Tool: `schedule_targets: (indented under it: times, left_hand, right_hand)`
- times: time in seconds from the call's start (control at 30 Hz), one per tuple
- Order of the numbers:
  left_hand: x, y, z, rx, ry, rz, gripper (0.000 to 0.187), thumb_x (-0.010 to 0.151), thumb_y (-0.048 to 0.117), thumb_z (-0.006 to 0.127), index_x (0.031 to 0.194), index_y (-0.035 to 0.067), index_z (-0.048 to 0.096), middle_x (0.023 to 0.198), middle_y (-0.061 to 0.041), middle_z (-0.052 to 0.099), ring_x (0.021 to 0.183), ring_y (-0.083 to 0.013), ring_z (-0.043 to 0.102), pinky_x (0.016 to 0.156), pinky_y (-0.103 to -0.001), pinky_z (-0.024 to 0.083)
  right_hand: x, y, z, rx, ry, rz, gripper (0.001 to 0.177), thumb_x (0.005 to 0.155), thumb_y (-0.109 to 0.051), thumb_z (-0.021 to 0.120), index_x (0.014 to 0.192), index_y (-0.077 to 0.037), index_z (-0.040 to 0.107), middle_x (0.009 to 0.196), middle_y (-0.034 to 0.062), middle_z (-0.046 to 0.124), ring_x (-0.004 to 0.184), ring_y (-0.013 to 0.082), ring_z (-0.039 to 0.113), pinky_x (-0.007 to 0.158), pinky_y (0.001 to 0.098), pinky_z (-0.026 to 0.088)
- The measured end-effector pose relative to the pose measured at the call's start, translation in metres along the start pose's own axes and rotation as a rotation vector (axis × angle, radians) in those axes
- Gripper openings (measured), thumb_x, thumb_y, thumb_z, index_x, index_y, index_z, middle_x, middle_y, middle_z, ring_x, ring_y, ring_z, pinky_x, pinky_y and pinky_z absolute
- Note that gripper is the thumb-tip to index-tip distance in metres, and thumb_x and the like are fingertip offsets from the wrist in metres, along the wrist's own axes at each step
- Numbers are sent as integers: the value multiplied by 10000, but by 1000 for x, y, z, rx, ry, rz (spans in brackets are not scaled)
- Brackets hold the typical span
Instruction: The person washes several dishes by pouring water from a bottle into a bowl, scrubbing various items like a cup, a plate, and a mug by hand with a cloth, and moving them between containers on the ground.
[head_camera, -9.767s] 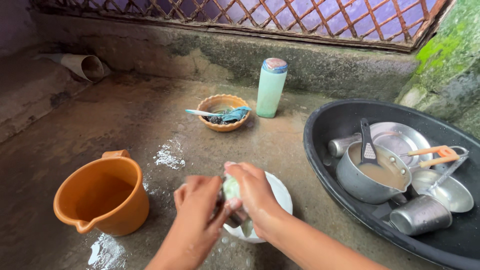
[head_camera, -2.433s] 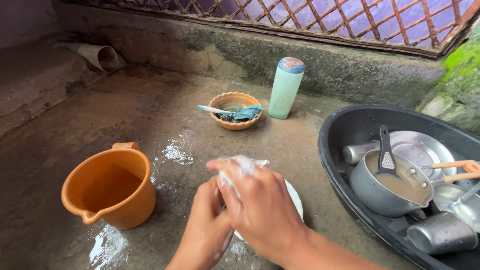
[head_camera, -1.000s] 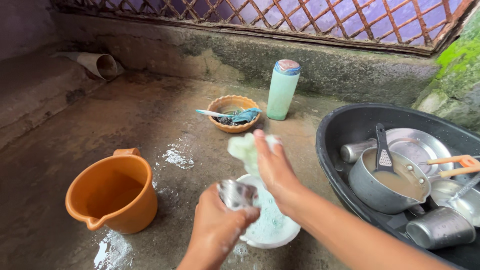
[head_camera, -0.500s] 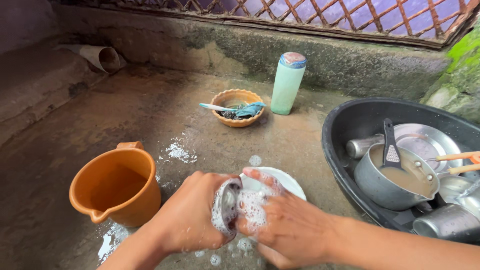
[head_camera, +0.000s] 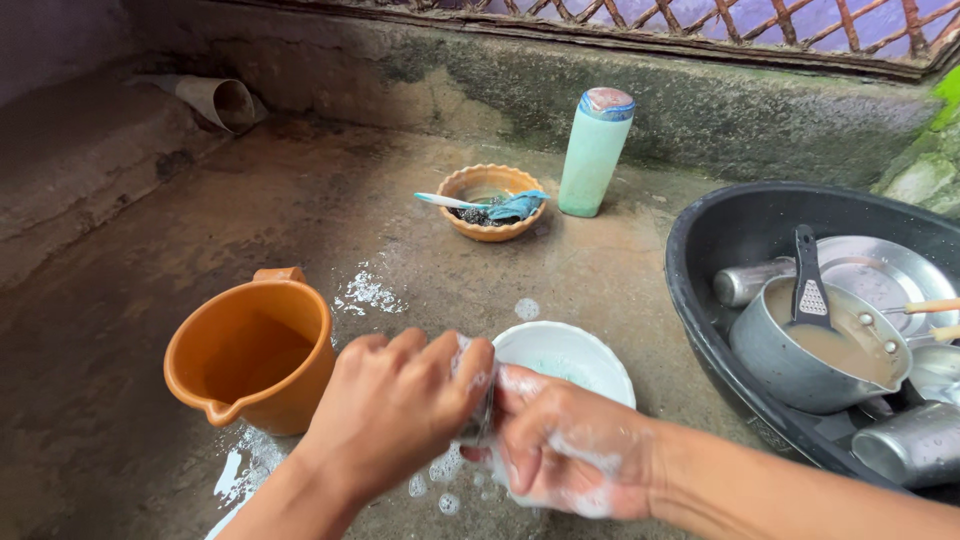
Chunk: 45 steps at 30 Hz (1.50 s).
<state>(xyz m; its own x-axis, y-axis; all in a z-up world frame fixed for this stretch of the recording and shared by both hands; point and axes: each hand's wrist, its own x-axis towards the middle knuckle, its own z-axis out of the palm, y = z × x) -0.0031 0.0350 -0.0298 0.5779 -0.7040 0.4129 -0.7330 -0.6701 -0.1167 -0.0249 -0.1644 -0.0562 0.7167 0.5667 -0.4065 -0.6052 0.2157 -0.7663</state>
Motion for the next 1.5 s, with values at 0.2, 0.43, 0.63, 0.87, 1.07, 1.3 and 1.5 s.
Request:
schedule_targets:
  times: [0.2, 0.43, 0.63, 0.87, 1.07, 1.3, 1.5]
  left_hand:
    - [-18, -5, 22, -322, -21, -421, 395, 642, 205, 797, 1013, 191, 662, 873, -30, 732, 864, -299, 690, 824, -456, 523]
    - [-65, 12, 74, -851, -22, -932, 939, 538, 417, 1019, 1362, 274, 592, 1183, -7, 639, 1176, -277, 470, 1028, -496, 344]
    - [-86, 9, 111, -904, 28, -875, 716, 503, 388, 951, 1140, 204, 679, 1108, -27, 732, 1114, -250, 580, 1007, -453, 518]
    - [-84, 2, 113, -658, 14, -716, 1174, 370, 475, 1040, 1333, 20, 546, 1255, -143, 614, 1223, -370, 490, 965, -536, 315]
    - [-126, -42, 153, -1130, 261, -1468, 918, 590, 598, 866, 1307, 100, 579, 1249, -88, 636, 1208, -234, 608, 916, -491, 558]
    - [-118, -98, 152, -1593, 542, -2014, 825, 867, 654, 549, 1601, 351, 326, 1503, -178, 439, 1233, -426, 510, 995, -664, 441]
    - [-57, -113, 157, -1633, 455, -1794, 764, 842, 586, 642, 1504, 255, 453, 1511, -52, 516, 1264, -371, 573, 988, -614, 456]
  right_hand:
    - [5, -6, 0, -86, 273, 25, 801, 611, 54, 585, 1382, -157, 539, 962, 43, 635, 814, 138, 605, 759, 276, 495]
    - [-2, -22, -36, -1956, 228, -145, 469, 710, -140, 692, 1176, -87, 682, 902, 157, 720, 945, 354, 681, 921, 525, 410]
    - [11, -22, -24, -1998, 319, -102, 418, 792, -267, 710, 1172, -95, 685, 1008, 213, 695, 1012, 404, 660, 896, 503, 524]
    - [104, -18, 37, -1076, 311, -425, 514, 851, -372, 722, 1211, -7, 673, 985, 172, 767, 792, 240, 733, 708, 367, 586]
    - [168, -18, 69, -506, 442, -105, 648, 855, -354, 778, 1306, 2, 478, 973, 158, 659, 729, 231, 689, 570, 400, 588]
    - [221, 8, 59, -471, 544, -186, 395, 808, -204, 810, 1095, 11, 644, 915, 126, 727, 672, 201, 712, 550, 328, 593]
    - [244, -7, 4, 38, 528, -246, 277, 885, -56, 724, 1060, -65, 510, 898, 155, 669, 658, 244, 671, 595, 410, 601]
